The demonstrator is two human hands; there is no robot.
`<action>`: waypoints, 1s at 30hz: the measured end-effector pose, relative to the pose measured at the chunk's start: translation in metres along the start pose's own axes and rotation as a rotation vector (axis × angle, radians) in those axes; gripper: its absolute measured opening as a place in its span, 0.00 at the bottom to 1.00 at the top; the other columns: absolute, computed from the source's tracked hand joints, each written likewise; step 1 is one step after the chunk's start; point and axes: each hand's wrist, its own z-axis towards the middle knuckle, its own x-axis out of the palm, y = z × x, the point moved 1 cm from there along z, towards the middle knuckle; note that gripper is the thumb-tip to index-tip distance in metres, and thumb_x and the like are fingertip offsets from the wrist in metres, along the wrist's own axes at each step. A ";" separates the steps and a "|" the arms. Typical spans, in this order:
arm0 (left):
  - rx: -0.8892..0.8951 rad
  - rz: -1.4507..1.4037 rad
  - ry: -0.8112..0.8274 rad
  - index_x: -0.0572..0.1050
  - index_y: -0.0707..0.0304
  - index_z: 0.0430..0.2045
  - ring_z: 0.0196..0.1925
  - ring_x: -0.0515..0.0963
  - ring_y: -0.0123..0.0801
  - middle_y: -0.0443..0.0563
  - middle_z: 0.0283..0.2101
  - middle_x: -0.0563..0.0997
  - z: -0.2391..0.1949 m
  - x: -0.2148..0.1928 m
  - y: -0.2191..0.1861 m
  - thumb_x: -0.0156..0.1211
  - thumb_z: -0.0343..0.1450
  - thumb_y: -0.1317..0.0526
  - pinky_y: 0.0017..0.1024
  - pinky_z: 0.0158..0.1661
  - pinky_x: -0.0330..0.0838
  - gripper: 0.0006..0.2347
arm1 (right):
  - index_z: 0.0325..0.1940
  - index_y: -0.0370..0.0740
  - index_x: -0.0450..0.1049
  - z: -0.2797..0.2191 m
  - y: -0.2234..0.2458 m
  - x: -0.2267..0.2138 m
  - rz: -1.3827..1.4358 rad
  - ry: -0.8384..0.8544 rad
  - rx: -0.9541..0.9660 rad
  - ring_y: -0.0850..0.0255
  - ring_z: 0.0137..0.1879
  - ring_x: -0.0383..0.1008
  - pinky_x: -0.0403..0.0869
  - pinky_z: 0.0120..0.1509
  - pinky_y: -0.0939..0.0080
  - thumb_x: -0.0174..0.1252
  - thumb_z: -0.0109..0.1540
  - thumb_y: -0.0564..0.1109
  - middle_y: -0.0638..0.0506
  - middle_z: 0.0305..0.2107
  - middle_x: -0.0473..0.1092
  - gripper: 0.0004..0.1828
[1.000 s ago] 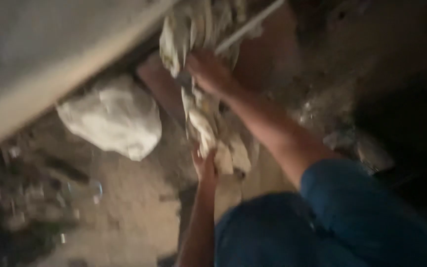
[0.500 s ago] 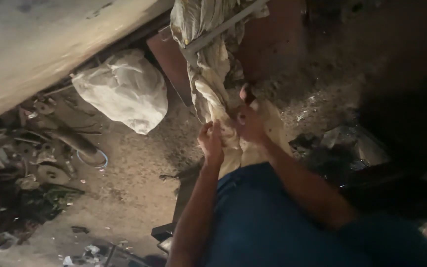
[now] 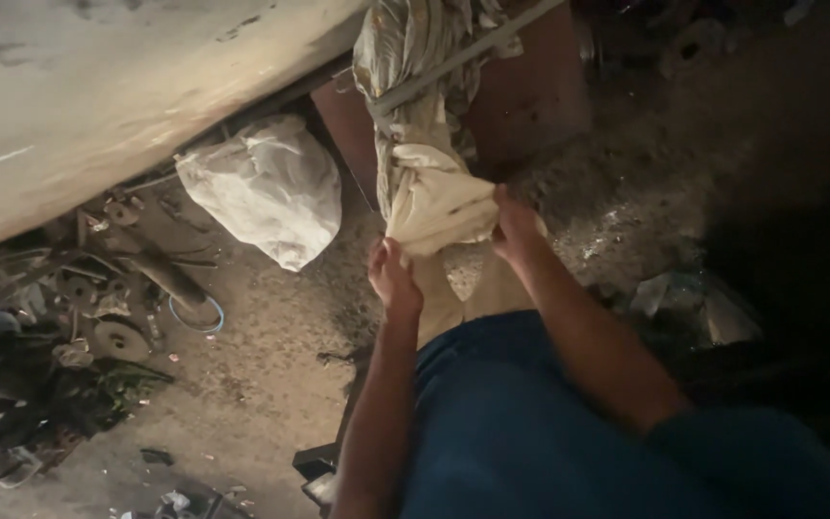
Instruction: The person uses a vernier caliper to measure the dimensions of a metal object wrapped in a cloth.
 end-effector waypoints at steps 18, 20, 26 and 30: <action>0.313 0.476 0.964 0.73 0.70 0.60 0.56 0.79 0.41 0.60 0.58 0.79 0.024 -0.015 -0.024 0.47 0.81 0.60 0.38 0.62 0.69 0.16 | 0.68 0.40 0.76 -0.013 -0.058 0.050 -0.721 0.028 -0.441 0.56 0.42 0.74 0.74 0.39 0.58 0.49 0.74 0.54 0.42 0.48 0.77 0.23; -0.158 0.289 0.661 0.67 0.73 0.62 0.48 0.78 0.45 0.64 0.53 0.77 0.022 -0.009 -0.038 0.56 0.76 0.63 0.42 0.48 0.70 0.20 | 0.67 0.40 0.66 0.005 -0.077 0.050 0.328 0.062 0.019 0.58 0.51 0.81 0.84 0.48 0.55 0.44 0.68 0.48 0.46 0.53 0.75 0.24; 0.120 0.491 0.457 0.62 0.66 0.68 0.55 0.75 0.30 0.52 0.60 0.73 0.090 0.008 0.018 0.61 0.76 0.59 0.28 0.52 0.71 0.25 | 0.63 0.35 0.72 0.024 -0.139 0.049 -0.329 0.259 -0.419 0.54 0.54 0.78 0.78 0.58 0.51 0.54 0.68 0.48 0.44 0.52 0.76 0.22; 0.185 0.396 0.396 0.67 0.67 0.62 0.49 0.77 0.38 0.56 0.54 0.77 0.092 0.018 -0.009 0.61 0.71 0.62 0.34 0.46 0.74 0.23 | 0.61 0.35 0.74 -0.001 -0.100 0.063 -0.750 0.127 -0.625 0.54 0.56 0.79 0.77 0.63 0.48 0.56 0.67 0.49 0.45 0.50 0.78 0.22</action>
